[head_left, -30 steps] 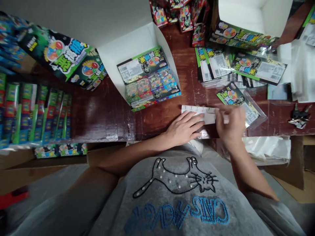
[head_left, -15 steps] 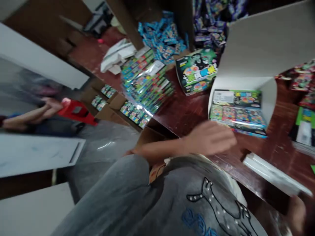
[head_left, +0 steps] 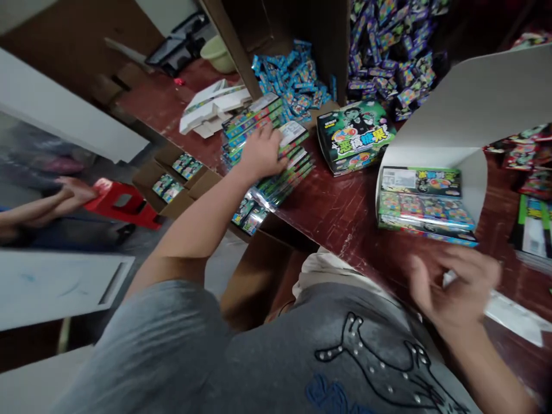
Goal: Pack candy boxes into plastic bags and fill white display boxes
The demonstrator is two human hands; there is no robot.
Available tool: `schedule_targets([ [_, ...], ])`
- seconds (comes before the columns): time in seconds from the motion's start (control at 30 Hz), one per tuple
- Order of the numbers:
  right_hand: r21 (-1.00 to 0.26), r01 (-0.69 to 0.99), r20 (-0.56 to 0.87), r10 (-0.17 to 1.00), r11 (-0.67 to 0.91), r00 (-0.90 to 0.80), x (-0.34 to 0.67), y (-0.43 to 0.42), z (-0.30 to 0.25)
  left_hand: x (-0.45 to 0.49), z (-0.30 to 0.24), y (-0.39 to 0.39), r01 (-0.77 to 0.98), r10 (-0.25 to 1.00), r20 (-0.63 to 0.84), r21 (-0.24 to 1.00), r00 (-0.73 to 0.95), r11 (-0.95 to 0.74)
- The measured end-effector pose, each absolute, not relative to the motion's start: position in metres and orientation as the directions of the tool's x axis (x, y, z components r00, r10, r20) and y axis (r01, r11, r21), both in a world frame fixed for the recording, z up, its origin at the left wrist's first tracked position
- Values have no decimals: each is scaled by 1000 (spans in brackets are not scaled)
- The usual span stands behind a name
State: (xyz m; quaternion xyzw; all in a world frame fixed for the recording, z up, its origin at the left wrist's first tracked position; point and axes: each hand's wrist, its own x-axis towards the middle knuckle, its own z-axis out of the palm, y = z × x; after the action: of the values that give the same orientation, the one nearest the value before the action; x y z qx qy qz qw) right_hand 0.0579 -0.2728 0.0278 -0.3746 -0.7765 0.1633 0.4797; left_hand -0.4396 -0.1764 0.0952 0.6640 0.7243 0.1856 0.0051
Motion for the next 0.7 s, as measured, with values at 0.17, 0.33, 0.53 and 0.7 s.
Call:
schedule_targets([
  [0.17,-767,159,567,773,621,-285,-23,-279,49,-401,118,-178,905,938,134,337,-320,261],
  [0.33,-974,-148,208,941,173,-268,-50,-269,41,-293,115,-239,924,989,147,380,-21,-37],
  [0.53,-984,-4,180,979,180,-98,3,-259,28,-171,54,-281,661,964,183,703,191,-264],
  [0.7,-991,114,62,992,74,-108,76,-272,16,-130,20,-274,247,961,45,962,271,-114],
])
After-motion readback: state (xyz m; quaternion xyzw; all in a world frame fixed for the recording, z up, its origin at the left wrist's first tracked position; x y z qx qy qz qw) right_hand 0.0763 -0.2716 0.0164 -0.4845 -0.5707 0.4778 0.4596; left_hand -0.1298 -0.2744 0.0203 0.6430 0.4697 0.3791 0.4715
